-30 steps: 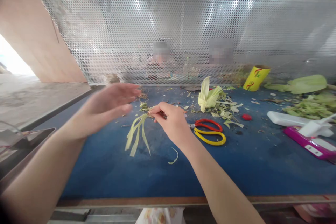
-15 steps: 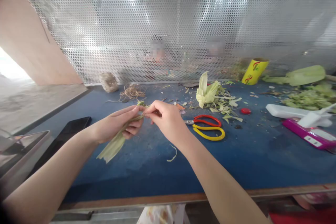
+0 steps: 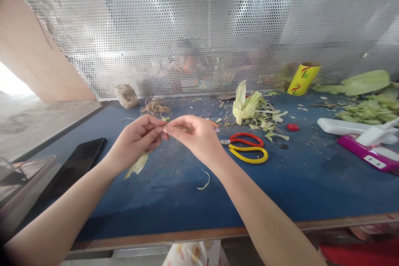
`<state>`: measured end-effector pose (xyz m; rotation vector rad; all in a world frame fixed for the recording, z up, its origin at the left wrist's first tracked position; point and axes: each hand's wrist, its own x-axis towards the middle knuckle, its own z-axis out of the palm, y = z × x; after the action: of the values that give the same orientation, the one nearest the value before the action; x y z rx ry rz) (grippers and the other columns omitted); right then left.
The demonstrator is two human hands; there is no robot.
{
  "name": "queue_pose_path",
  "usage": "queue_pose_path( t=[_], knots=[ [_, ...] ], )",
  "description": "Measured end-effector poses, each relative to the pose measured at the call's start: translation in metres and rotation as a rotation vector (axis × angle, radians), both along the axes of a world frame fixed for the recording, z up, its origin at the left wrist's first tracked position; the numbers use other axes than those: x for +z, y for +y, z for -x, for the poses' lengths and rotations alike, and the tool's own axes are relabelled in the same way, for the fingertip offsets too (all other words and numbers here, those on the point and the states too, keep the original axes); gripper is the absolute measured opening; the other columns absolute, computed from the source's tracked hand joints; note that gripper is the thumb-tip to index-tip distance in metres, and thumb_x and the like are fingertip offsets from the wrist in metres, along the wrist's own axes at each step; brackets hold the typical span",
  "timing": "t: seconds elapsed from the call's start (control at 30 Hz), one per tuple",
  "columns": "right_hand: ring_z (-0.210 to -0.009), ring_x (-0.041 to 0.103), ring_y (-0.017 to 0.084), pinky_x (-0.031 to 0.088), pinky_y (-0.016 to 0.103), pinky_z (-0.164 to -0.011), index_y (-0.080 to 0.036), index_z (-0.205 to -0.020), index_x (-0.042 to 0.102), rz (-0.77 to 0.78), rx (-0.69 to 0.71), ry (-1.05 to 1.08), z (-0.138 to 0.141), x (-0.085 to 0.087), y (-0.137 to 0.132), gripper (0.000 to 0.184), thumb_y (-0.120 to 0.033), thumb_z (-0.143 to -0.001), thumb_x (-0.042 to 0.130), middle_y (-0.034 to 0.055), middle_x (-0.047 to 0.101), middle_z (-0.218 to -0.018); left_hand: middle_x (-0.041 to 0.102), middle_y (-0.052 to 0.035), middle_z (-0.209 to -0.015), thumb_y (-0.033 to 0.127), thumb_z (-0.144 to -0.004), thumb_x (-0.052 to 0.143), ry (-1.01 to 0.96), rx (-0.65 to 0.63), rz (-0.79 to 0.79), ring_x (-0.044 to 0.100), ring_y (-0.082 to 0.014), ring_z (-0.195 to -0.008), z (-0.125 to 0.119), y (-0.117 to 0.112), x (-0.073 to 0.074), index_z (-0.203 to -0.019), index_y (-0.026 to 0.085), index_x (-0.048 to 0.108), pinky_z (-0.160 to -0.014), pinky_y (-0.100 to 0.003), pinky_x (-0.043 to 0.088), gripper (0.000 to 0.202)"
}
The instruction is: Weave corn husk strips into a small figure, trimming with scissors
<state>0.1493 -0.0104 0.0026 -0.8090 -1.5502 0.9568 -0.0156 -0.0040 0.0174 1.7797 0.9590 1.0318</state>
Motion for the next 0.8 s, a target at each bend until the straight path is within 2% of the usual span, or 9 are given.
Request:
queue_pose_path(
  t=[0.1,0.23,0.43,0.63,0.8],
  knots=[
    [-0.076,0.062,0.014,0.051,0.027,-0.064,-0.020,-0.085,0.063,-0.067,0.008,-0.059,-0.0014,-0.0007,0.0000,0.015,-0.031,-0.076,0.058,0.0032,0.067,-0.083,0.057,0.0017,-0.063,0.023,-0.080,0.053,-0.094,-0.033,0.073,0.037,-0.0031,-0.039,-0.0011,0.0009,0.0020,-0.077,0.017,0.048,-0.036,-0.015,0.030,0.009],
    [-0.092,0.059,0.016,0.051,0.028,-0.071,-0.020,-0.087,0.063,-0.203,-0.065,-0.145,-0.0023,-0.0009,0.0003,0.013,-0.024,-0.076,0.059,0.0046,0.063,-0.099,0.058,0.0021,-0.063,0.024,-0.079,0.055,-0.138,-0.071,0.125,0.036,-0.0025,-0.038,-0.0022,-0.0005,0.0020,-0.075,0.017,0.045,-0.035,-0.015,0.030,0.013],
    [-0.085,0.059,0.015,0.050,0.029,-0.074,-0.022,-0.079,0.067,-0.464,-0.308,-0.254,-0.0019,-0.0003,-0.0033,0.010,-0.017,-0.076,0.059,0.0024,0.063,-0.088,0.058,0.0011,-0.064,0.026,-0.079,0.055,-0.182,-0.118,0.177,0.035,-0.0019,-0.038,-0.0044,-0.0032,-0.0007,-0.072,0.017,0.044,-0.035,-0.015,0.029,0.017],
    [-0.084,0.059,0.017,0.048,0.034,-0.076,-0.025,-0.083,0.068,-0.535,-0.433,-0.309,-0.0020,-0.0049,-0.0007,0.014,-0.018,-0.077,0.058,0.0024,0.065,-0.088,0.058,0.0026,-0.064,0.030,-0.080,0.055,-0.244,-0.098,0.217,0.033,-0.0015,-0.036,-0.0060,-0.0027,-0.0017,-0.072,0.018,0.043,-0.034,-0.014,0.026,0.018],
    [-0.085,0.056,0.018,0.043,0.036,-0.077,-0.024,-0.084,0.068,-0.744,-0.520,-0.465,-0.0031,-0.0061,0.0010,0.015,-0.018,-0.080,0.055,0.0025,0.066,-0.089,0.058,0.0026,-0.064,0.029,-0.079,0.055,-0.226,-0.060,0.208,0.033,-0.0013,-0.037,-0.0079,-0.0021,-0.0060,-0.071,0.018,0.043,-0.035,-0.014,0.026,0.019]
  ],
)
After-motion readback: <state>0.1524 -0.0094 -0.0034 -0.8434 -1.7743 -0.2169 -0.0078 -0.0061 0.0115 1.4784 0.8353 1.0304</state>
